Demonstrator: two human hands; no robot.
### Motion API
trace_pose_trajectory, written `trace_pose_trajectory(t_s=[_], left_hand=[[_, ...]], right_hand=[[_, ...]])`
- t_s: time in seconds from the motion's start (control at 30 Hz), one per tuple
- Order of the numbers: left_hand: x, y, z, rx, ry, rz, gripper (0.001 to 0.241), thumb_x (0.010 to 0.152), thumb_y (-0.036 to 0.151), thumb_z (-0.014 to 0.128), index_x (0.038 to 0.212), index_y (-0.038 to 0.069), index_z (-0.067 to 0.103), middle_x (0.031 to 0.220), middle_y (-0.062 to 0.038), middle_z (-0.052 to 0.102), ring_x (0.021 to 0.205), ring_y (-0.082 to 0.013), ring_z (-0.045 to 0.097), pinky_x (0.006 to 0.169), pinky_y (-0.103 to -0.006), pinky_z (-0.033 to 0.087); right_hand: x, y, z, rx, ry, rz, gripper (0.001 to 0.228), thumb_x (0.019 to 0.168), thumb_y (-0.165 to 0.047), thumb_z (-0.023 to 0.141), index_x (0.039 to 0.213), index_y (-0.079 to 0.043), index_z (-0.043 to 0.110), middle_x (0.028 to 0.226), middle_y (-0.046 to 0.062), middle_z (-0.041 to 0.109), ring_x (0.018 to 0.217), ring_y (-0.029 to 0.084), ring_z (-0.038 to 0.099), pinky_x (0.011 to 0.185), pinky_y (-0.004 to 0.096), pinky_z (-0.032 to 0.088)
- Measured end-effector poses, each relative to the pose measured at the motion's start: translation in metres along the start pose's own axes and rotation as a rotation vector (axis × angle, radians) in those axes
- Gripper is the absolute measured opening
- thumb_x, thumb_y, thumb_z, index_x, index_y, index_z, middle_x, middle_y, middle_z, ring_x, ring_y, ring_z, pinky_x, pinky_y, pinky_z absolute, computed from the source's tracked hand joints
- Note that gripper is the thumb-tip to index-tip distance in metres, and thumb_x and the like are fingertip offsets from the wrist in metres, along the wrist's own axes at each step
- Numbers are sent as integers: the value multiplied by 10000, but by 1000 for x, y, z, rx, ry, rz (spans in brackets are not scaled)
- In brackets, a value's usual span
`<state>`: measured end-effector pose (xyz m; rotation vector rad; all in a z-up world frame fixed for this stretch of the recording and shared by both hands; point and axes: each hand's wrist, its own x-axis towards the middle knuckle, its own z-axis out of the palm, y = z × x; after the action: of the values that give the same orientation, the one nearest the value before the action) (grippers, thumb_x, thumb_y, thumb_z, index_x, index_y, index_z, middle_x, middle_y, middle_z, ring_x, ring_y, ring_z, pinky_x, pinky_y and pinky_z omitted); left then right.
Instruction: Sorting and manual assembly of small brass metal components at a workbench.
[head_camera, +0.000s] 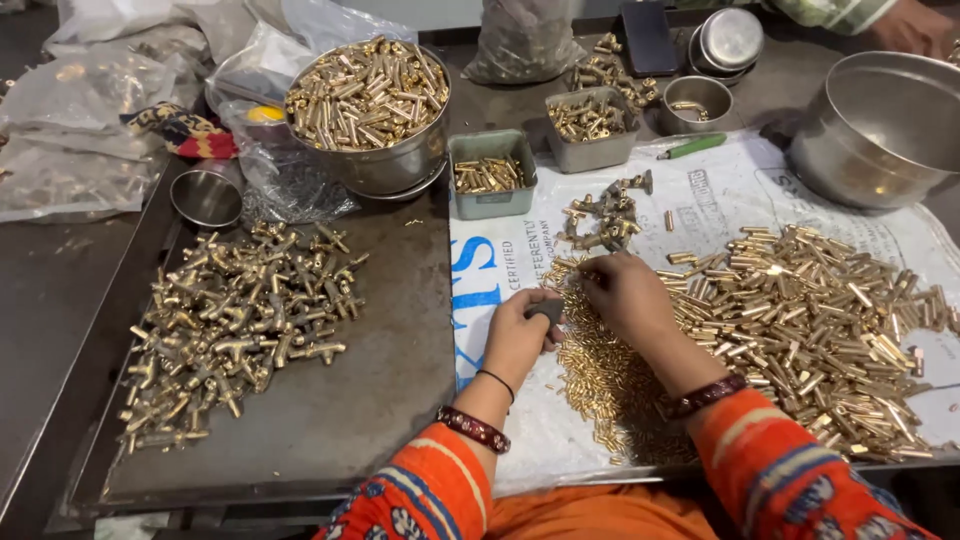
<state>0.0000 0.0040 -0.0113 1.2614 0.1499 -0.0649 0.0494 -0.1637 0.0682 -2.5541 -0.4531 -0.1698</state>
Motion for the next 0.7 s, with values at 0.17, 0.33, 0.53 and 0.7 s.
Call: trace_pose_trajectory(t_s=[0.17,0.33,0.53,0.7], left_hand=[[-10,31,3,-148,-59,-84,325,921,27,441,1182,16,635,867,-80,719,572,-135,668,454,-251,459],[-2,25,-4,-96,100,-110,242,958,50,516,1130,-49,655,817,-101,694,491,-129,590,406,-267,376],[-1,24,-3,138,249,-44,327,806,-2,598,1118,54,682,804,-80,701,590,-112,635,484,-272,472],[-13,31,1,506,203,185,325,754,10,650,1065,67,723,982,-76,746,858,-207,715,767,-308,562]], right_hand=[[-5,3,6,677,-90,224,257,881,-226,724,1108,-113,765,1013,102,795,903,246,746,759,366,573],[-18,-21,-1,193,-97,95,251,858,-229,733,1063,-88,762,973,127,752,815,279,744,736,392,590],[-29,-30,19,-246,-168,-142,161,859,-257,703,918,-109,722,880,113,663,817,342,692,711,469,567],[-20,-35,-8,-13,-151,2,205,815,-199,748,985,-87,729,997,111,709,795,310,714,697,413,567]])
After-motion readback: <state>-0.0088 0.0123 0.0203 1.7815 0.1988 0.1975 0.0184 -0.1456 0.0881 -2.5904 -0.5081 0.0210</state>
